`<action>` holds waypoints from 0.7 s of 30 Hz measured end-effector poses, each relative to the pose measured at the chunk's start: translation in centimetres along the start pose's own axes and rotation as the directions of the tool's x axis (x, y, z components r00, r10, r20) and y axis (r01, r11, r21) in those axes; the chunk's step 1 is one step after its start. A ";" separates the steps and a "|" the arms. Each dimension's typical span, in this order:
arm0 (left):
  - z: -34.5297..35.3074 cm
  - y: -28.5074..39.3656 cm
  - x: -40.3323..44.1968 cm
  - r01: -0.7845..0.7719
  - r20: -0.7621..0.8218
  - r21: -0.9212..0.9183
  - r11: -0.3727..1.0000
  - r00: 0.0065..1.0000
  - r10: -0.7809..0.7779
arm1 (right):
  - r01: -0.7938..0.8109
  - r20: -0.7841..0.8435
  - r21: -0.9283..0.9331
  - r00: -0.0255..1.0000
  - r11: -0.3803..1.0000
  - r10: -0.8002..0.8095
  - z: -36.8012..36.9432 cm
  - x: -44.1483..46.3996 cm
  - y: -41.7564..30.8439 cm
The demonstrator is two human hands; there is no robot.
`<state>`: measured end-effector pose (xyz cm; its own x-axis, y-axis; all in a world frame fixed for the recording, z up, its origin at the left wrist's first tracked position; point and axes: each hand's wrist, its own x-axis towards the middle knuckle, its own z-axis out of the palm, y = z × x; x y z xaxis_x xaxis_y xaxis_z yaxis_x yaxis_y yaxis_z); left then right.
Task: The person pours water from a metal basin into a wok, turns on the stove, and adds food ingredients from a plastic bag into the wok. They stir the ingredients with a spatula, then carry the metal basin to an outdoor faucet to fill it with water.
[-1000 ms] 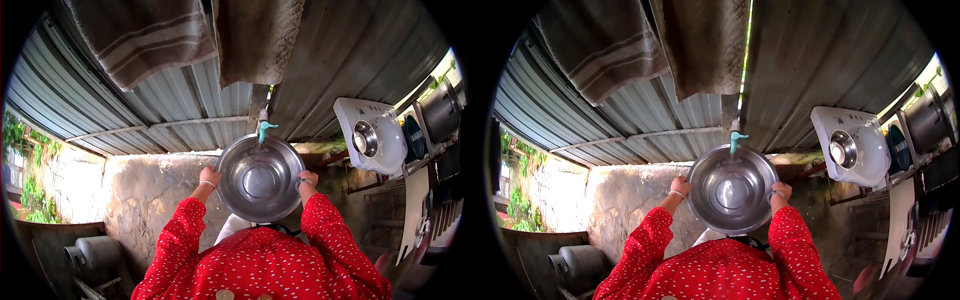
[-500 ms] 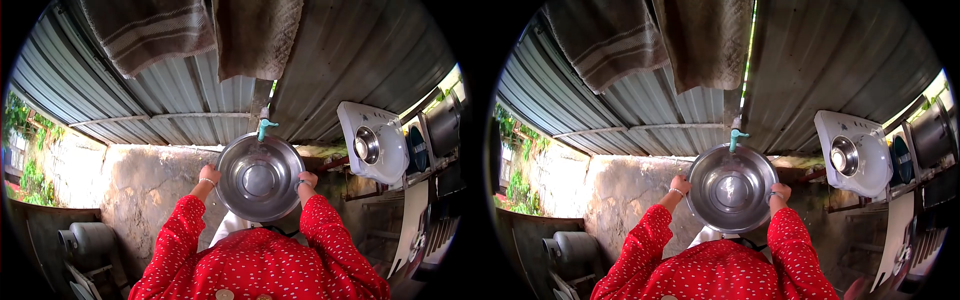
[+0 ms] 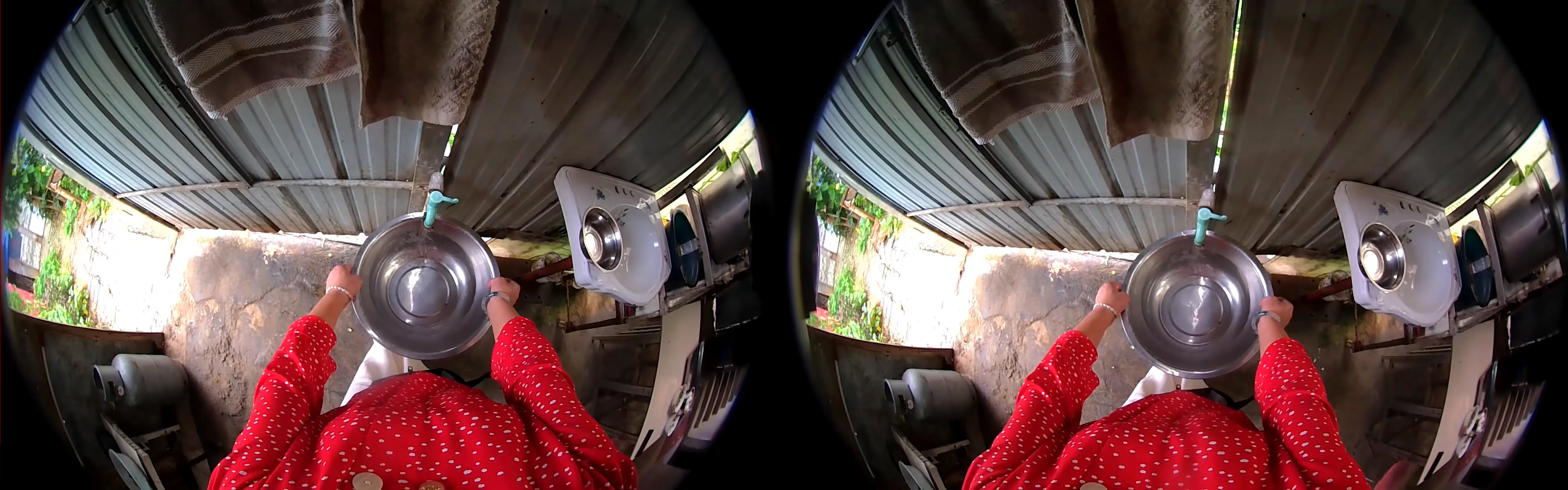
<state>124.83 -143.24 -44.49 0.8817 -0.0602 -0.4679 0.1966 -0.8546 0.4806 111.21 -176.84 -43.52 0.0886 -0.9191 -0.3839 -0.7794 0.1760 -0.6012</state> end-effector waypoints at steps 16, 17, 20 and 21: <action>0.6 -0.4 0.5 -0.004 -0.017 -0.079 0.997 1.000 0.003 | -0.008 0.008 -0.010 1.000 1.000 0.008 -0.8 -0.7 0.0; 0.5 -0.4 0.5 -0.008 -0.014 -0.070 0.997 1.000 0.007 | -0.004 0.005 -0.013 1.000 1.000 0.004 -0.8 -0.8 0.0; 0.5 -0.5 0.8 -0.011 -0.004 -0.057 0.998 1.000 0.011 | 0.002 -0.007 -0.012 1.000 1.000 -0.002 -0.7 -0.7 0.2; 0.4 -0.4 0.7 -0.006 0.001 -0.059 0.998 1.000 0.006 | -0.002 -0.013 -0.006 1.000 1.000 0.002 -0.4 -0.4 0.6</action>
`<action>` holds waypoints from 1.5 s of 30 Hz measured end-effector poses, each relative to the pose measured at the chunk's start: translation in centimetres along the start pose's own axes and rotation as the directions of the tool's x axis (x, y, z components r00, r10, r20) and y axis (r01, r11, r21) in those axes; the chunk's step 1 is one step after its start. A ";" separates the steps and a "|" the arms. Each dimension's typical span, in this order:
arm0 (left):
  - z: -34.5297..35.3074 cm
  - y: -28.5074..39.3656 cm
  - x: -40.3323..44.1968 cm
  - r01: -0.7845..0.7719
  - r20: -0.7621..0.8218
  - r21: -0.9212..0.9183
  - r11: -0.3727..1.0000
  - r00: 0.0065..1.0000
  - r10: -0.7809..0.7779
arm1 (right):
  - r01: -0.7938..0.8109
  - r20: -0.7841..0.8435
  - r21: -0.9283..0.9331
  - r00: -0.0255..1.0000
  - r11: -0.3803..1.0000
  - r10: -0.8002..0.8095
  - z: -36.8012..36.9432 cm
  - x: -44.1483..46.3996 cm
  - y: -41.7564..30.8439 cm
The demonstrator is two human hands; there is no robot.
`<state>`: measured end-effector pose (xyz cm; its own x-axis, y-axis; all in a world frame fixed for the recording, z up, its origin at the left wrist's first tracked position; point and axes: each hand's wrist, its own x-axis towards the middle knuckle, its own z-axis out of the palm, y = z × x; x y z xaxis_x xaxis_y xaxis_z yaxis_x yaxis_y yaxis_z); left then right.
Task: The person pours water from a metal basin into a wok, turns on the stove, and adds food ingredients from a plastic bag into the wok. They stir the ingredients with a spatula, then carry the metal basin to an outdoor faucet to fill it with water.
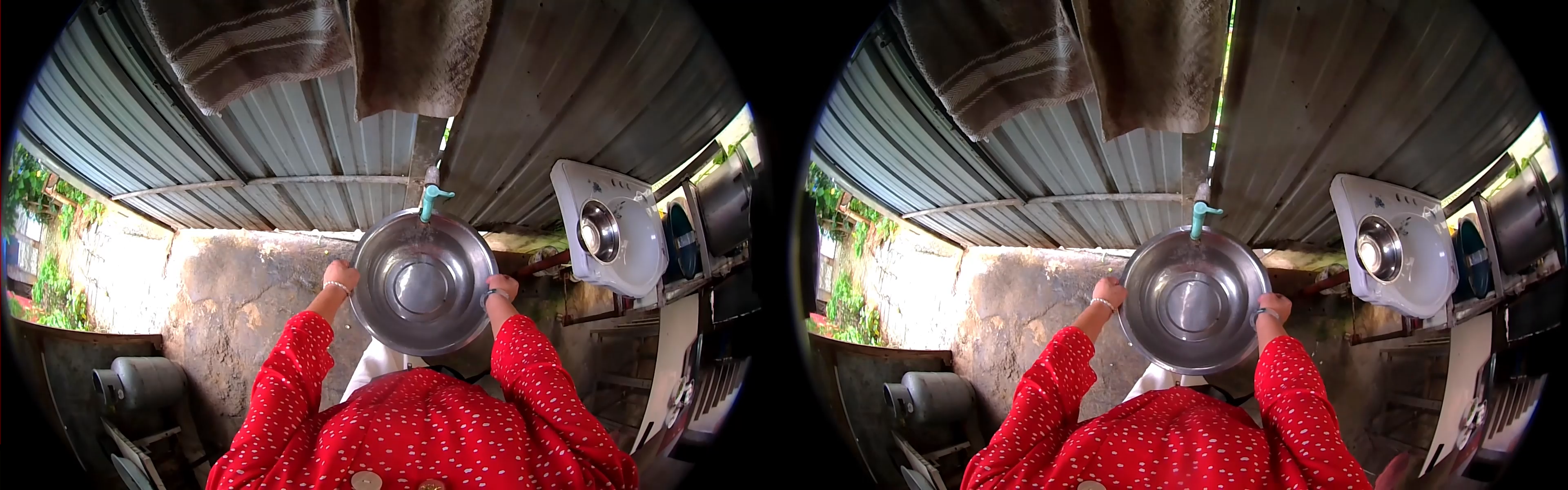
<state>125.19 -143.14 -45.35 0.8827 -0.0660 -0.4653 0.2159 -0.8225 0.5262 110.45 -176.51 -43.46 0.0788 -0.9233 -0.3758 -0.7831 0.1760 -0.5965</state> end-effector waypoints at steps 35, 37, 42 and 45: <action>-0.4 0.1 0.5 -0.019 -0.012 0.033 0.999 1.000 0.020 | -0.037 0.033 -0.004 0.999 0.999 0.037 0.3 0.6 0.7; -0.9 0.8 0.1 -0.015 -0.012 0.038 0.999 1.000 0.015 | -0.020 0.027 0.024 0.999 1.000 0.019 0.1 0.5 0.5; -1.0 0.9 0.2 -0.012 -0.006 0.032 0.999 1.000 0.012 | -0.037 -0.006 0.093 0.999 0.995 0.038 0.0 0.0 0.0; -1.2 1.1 0.1 -0.013 -0.019 0.018 1.000 1.000 0.013 | -0.026 -0.011 0.075 1.000 0.997 0.027 -0.1 -0.1 -0.1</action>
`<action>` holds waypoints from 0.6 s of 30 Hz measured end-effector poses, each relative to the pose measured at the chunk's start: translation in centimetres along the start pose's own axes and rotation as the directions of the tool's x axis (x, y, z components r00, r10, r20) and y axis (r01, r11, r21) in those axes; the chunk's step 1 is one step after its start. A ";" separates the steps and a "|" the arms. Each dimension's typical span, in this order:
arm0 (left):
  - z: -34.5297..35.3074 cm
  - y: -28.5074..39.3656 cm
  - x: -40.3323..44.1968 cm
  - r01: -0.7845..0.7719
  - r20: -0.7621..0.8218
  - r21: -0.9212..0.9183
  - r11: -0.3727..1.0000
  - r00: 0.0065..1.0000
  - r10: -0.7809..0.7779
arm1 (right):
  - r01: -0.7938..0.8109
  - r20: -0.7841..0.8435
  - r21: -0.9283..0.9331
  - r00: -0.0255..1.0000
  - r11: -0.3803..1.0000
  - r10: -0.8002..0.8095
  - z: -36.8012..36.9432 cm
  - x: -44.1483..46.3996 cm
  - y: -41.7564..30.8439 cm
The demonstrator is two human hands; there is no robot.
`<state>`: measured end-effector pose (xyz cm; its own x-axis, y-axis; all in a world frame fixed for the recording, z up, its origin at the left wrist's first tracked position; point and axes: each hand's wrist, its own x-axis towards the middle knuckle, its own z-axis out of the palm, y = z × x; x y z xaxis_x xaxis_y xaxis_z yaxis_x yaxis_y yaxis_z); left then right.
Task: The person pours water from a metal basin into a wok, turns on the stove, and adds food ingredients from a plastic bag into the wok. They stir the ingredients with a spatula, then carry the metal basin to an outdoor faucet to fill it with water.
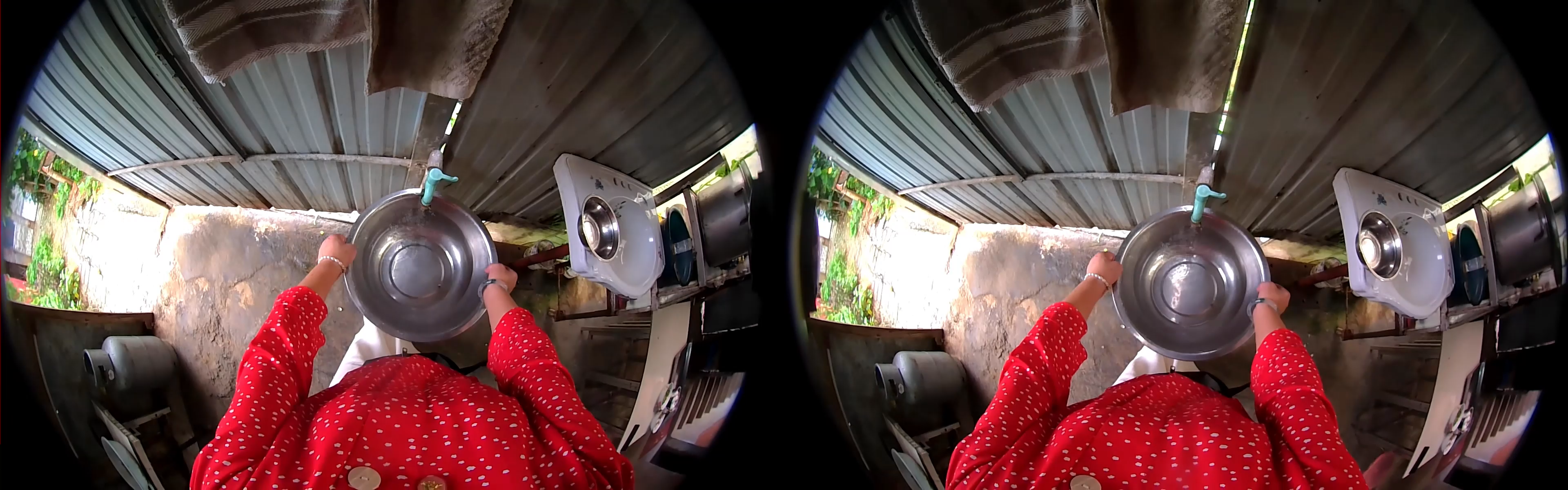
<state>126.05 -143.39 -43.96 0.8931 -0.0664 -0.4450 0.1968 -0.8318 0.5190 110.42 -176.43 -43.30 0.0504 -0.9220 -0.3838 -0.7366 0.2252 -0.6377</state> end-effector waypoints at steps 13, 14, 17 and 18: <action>0.0 0.1 0.2 -0.007 0.024 0.033 0.999 1.000 0.006 | -0.030 0.063 -0.074 0.997 0.997 0.035 -0.2 -0.2 0.1; -0.1 0.2 0.1 -0.002 0.019 0.048 0.999 1.000 0.002 | -0.003 0.006 -0.044 1.000 0.999 0.003 0.1 0.2 0.7; 0.0 0.1 0.3 -0.022 0.025 0.063 0.998 0.999 0.021 | -0.027 0.053 -0.020 0.998 0.999 0.028 -0.5 -0.6 0.1; 0.4 -0.4 0.4 -0.022 0.036 0.054 0.998 0.999 0.020 | -0.024 0.042 -0.035 0.999 0.999 0.025 -0.7 -0.8 0.4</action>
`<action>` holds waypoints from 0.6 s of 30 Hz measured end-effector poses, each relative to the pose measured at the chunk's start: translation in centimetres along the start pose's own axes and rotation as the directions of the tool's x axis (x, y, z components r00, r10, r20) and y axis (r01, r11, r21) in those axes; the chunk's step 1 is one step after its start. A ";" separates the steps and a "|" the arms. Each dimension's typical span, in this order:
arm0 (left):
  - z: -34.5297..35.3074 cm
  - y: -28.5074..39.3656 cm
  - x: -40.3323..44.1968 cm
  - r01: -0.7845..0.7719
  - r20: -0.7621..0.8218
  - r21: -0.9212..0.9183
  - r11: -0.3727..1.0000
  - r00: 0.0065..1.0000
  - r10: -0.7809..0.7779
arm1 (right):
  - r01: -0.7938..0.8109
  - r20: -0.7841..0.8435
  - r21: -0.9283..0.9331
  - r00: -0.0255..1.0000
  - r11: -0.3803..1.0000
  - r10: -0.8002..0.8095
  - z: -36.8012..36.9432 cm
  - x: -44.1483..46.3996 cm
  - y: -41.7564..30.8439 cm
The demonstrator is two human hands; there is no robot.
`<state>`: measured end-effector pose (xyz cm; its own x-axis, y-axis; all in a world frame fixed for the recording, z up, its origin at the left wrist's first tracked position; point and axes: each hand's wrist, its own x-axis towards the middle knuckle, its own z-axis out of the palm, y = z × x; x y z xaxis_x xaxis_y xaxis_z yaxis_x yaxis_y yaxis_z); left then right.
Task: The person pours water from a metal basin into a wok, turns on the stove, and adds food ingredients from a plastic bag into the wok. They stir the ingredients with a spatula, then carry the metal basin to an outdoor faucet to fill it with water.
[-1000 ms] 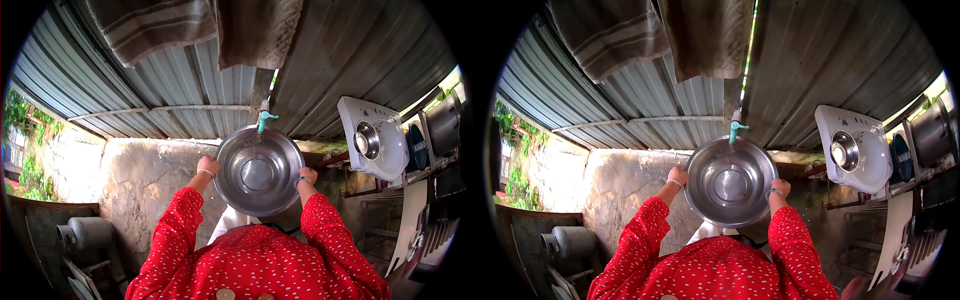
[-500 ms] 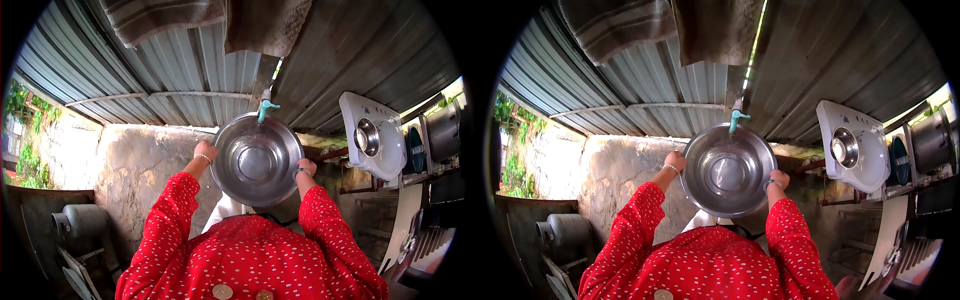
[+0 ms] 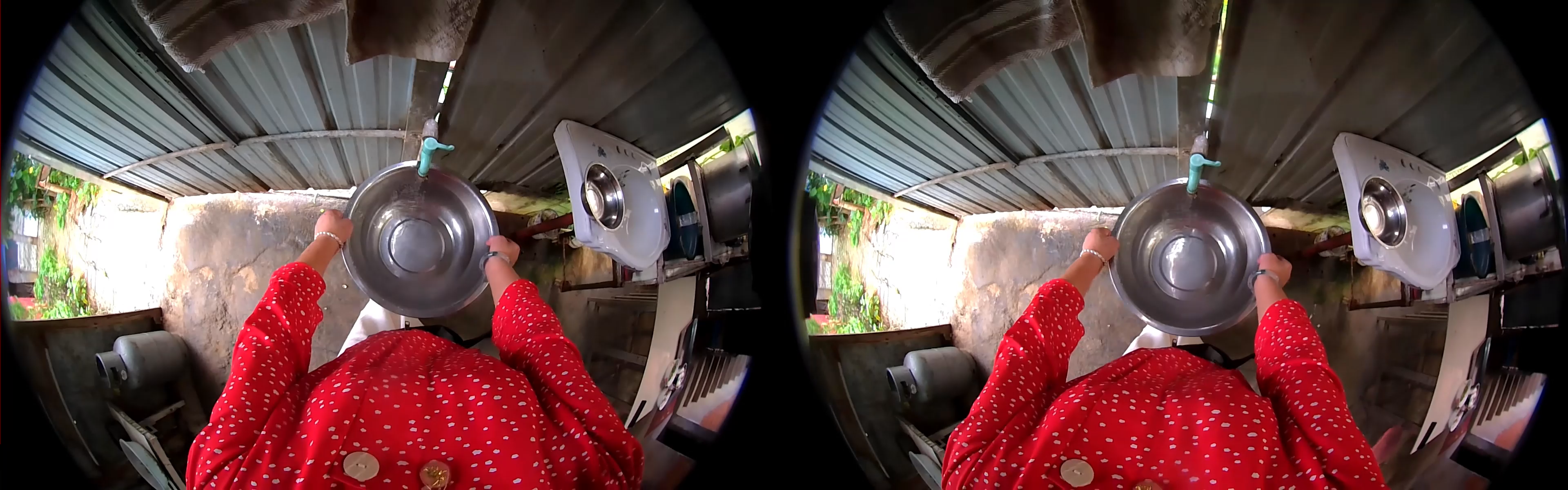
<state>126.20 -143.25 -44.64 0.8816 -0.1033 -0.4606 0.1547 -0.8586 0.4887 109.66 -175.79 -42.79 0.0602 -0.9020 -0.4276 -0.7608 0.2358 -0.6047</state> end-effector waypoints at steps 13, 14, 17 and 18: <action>-0.3 0.3 0.0 0.033 0.040 -0.024 0.999 0.999 -0.032 | -0.009 -0.005 -0.025 1.000 1.000 0.009 -0.5 -0.7 -0.7; -0.4 0.4 -0.2 0.035 0.042 -0.037 0.999 0.999 -0.033 | 0.004 -0.017 -0.010 1.000 1.000 -0.004 -0.4 -0.5 -0.5; -0.3 0.2 -0.2 0.032 0.057 -0.073 0.997 0.998 -0.028 | 0.038 -0.048 0.019 0.998 0.999 -0.037 0.1 0.4 0.3; -0.1 0.0 -0.2 0.031 0.064 -0.085 0.996 0.998 -0.026 | 0.042 -0.054 0.017 0.998 0.999 -0.041 0.2 0.5 0.4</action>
<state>126.11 -143.15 -44.48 0.8468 -0.1132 -0.5198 0.2196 -0.8156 0.5353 109.49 -176.05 -43.39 0.0564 -0.9291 -0.3656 -0.7466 0.2038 -0.6332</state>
